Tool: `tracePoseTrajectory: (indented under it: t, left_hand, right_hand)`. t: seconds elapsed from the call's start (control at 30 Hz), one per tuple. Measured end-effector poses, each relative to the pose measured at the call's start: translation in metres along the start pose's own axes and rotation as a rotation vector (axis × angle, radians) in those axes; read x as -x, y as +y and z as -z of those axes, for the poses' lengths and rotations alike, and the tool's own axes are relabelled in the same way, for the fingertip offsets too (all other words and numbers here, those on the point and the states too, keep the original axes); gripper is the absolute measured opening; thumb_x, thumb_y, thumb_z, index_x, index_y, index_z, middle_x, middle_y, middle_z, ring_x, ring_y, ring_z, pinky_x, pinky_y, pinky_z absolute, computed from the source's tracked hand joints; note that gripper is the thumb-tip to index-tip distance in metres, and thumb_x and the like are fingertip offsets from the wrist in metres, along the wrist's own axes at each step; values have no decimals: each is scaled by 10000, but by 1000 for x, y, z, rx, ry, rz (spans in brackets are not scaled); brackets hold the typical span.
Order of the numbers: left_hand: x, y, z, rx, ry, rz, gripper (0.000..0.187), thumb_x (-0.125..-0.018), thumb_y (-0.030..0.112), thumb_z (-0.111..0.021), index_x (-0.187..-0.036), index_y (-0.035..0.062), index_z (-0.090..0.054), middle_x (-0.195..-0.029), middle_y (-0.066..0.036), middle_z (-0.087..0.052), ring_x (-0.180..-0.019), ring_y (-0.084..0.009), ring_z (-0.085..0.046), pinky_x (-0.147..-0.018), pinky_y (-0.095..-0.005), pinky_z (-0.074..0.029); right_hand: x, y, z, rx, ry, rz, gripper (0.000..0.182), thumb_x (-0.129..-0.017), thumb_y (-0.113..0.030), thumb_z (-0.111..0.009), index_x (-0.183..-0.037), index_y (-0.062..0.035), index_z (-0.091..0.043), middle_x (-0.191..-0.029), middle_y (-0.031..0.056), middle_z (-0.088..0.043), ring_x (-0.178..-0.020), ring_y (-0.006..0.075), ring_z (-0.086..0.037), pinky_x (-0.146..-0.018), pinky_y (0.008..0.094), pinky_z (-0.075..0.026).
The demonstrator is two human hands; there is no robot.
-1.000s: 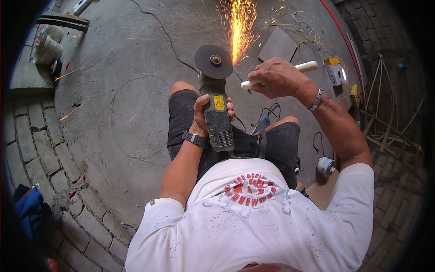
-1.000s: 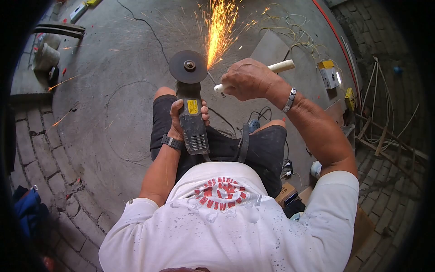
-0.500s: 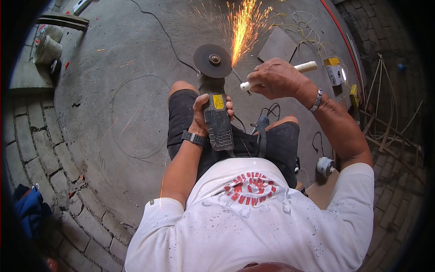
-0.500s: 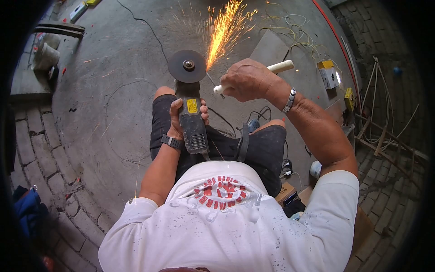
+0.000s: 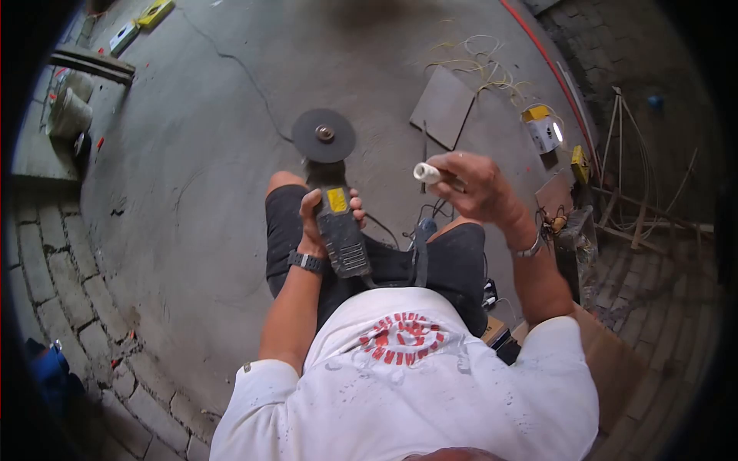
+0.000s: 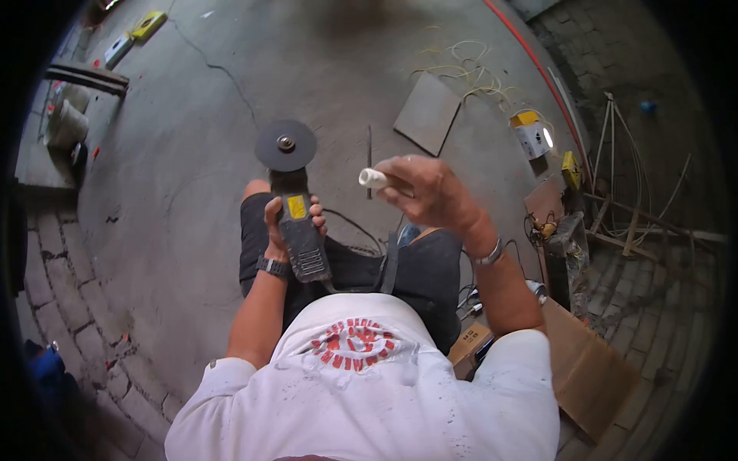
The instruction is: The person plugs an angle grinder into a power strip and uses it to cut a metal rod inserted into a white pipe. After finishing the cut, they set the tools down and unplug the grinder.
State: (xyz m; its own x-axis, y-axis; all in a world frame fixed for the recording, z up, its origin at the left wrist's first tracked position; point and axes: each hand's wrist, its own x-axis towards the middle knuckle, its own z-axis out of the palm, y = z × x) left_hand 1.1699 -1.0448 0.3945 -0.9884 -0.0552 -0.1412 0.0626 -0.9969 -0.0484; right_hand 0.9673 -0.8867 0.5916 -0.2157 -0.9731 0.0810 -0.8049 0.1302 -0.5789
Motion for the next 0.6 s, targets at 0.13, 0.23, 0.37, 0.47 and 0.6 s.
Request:
tracePoseTrajectory:
  t: [0.13,0.23,0.37,0.47,0.6]
  left_hand:
    - [-10,6,3,0,-12,6,676,-781,515,-674,-1172,-4,-487,-954,-108,-592,-884,-259,-626,-853,-425,-528]
    - [-11,4,7,41,14,-2,674,-757,501,-685,-1142,-20,-501,-958,-135,-606,-879,-269,-641,-830,-440,-559]
    - [-11,5,6,22,-2,4,672,-759,500,-682,-1144,-17,-493,-960,-128,-604,-884,-271,-638,-838,-440,-550]
    - [-10,5,7,-3,-16,17,670,-764,502,-676,-1145,-17,-492,-961,-127,-605,-888,-273,-637,-841,-443,-545]
    - [-7,4,3,-2,2,28,671,-766,506,-670,-1145,-17,-492,-960,-128,-605,-890,-274,-637,-840,-446,-545]
  right_hand:
    - [33,-1,-12,-563,186,20,313,-870,-17,-626,-1182,-2,-597,-1072,132,-681,-1034,193,-642,-882,339,-525]
    - [48,-8,-23,-706,300,31,313,-880,-18,-636,-1191,-5,-608,-1108,131,-679,-1007,187,-657,-831,311,-549]
    - [61,-13,-23,-735,331,69,335,-907,0,-573,-1242,-11,-570,-1152,156,-648,-1077,209,-625,-924,334,-510]
    - [66,-17,-21,-731,375,101,345,-903,11,-574,-1248,-15,-567,-1146,157,-650,-1058,209,-631,-870,312,-526]
    - [69,-27,-11,-602,412,51,354,-804,-32,-716,-1149,-23,-635,-1022,112,-695,-952,223,-667,-795,322,-547]
